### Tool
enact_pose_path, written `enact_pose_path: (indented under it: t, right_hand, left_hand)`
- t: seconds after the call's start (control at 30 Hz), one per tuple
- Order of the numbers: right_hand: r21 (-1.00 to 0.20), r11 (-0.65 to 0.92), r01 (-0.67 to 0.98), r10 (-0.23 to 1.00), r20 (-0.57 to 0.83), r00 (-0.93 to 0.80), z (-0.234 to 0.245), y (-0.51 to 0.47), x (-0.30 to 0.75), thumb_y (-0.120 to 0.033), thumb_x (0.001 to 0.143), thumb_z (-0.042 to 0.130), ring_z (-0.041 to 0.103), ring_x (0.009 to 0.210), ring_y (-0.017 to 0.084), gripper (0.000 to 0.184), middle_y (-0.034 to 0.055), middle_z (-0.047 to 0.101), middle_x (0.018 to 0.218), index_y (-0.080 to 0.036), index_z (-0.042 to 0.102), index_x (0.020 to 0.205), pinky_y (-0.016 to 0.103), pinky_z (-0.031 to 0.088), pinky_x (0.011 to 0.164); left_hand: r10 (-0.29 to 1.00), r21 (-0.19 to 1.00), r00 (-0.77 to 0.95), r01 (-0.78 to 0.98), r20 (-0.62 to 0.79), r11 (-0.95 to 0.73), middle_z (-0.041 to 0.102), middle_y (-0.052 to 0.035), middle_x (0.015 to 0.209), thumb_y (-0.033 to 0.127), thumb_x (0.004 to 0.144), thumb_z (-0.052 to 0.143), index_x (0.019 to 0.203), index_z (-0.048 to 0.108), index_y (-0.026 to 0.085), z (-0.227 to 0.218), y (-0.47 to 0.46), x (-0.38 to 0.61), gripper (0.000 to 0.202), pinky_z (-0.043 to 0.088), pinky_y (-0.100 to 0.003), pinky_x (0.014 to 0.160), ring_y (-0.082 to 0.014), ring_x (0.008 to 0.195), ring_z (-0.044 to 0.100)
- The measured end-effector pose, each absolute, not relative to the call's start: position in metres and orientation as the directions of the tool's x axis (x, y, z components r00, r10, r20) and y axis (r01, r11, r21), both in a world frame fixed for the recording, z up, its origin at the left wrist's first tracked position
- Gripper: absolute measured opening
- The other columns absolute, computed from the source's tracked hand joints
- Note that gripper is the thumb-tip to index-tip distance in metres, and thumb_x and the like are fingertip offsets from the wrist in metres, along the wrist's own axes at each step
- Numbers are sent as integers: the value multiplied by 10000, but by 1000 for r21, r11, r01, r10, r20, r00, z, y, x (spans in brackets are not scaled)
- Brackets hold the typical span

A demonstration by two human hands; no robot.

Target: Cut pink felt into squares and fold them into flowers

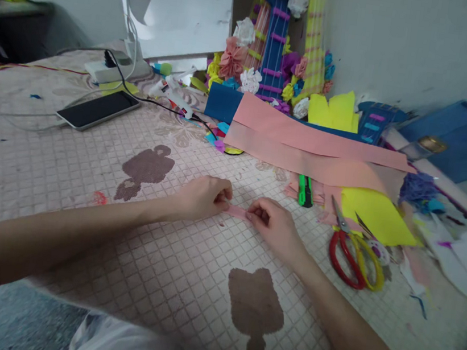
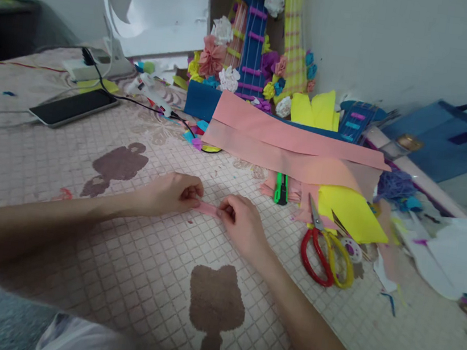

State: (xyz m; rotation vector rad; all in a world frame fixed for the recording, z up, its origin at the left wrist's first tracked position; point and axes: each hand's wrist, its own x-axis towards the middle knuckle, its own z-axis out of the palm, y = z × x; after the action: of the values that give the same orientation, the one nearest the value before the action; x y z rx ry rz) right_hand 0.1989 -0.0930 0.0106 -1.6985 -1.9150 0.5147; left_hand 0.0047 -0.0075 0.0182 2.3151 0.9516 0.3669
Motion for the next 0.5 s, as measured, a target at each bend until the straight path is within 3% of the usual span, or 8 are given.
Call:
enact_pose_path:
  t: [0.13,0.27,0.4,0.5]
  right_hand:
    - [-535,135,834,990,113,-87,15,-90,198,-168,788,587,547,748,154,46,20,569,826,-191,568,822,280,425,641]
    - [-533,149,833,989,78,-127,16,-87,197,-173,780,597,536,735,156,59,6,553,768,-194,552,748,279,420,634]
    - [-623,162,765,986,133,-100,16,-92,196,-157,785,576,547,749,154,59,4,572,774,-196,547,752,281,432,663]
    - [-719,124,684,990,133,-40,16,-97,195,-205,806,565,551,679,140,12,-4,601,757,-202,554,805,270,435,621]
  left_hand:
    - [691,630,723,531,12,-567,615,8,665,166,680,596,794,632,158,22,-3,6,119,359,-202,520,-103,578,537]
    - [669,642,741,485,60,-595,611,-13,732,175,682,621,803,636,150,20,-1,5,124,390,-205,551,-109,629,540]
    - [673,708,722,393,157,-586,622,-54,900,261,701,665,973,626,134,17,-6,3,303,439,-227,618,-114,696,565]
    - [666,797,737,333,113,-504,646,-35,844,315,704,679,969,630,134,20,-11,3,325,447,-225,633,-124,721,588]
